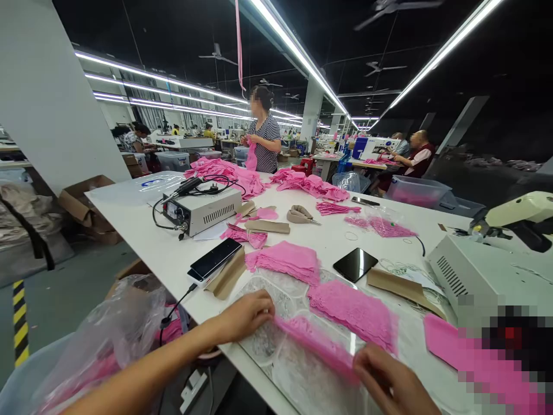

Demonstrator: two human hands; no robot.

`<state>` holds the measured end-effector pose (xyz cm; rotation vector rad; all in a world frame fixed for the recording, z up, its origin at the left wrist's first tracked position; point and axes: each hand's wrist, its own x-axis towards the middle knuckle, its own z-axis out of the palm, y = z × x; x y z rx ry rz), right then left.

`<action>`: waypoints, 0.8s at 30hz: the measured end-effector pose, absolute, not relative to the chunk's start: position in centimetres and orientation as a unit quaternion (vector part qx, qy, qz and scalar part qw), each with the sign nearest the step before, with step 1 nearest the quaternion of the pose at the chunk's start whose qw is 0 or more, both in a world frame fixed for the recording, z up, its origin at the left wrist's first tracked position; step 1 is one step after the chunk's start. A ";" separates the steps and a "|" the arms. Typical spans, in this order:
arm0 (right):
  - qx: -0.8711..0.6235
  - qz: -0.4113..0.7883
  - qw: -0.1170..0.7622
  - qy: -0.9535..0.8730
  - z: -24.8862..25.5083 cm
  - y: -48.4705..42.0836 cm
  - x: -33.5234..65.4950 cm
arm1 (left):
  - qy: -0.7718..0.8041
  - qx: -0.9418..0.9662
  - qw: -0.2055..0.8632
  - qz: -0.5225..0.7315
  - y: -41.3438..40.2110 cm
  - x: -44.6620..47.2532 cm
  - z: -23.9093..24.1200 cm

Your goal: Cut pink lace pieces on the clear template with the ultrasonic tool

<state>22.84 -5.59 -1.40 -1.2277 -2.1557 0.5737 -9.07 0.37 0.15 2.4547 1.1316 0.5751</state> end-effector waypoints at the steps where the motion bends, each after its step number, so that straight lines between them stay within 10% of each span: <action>1: -0.476 0.219 0.301 -0.797 -0.1 -4.1 22.8 | 0.409 0.868 0.187 0.208 1.7 -9.0 0.9; 12: -0.482 0.135 0.358 -0.788 5.6 15.3 18.4 | 0.524 0.797 0.074 0.290 16.8 -11.3 6.0; 24: -0.529 0.208 0.309 -0.762 -0.8 6.2 25.8 | 0.361 0.900 0.118 0.215 10.1 -5.9 1.3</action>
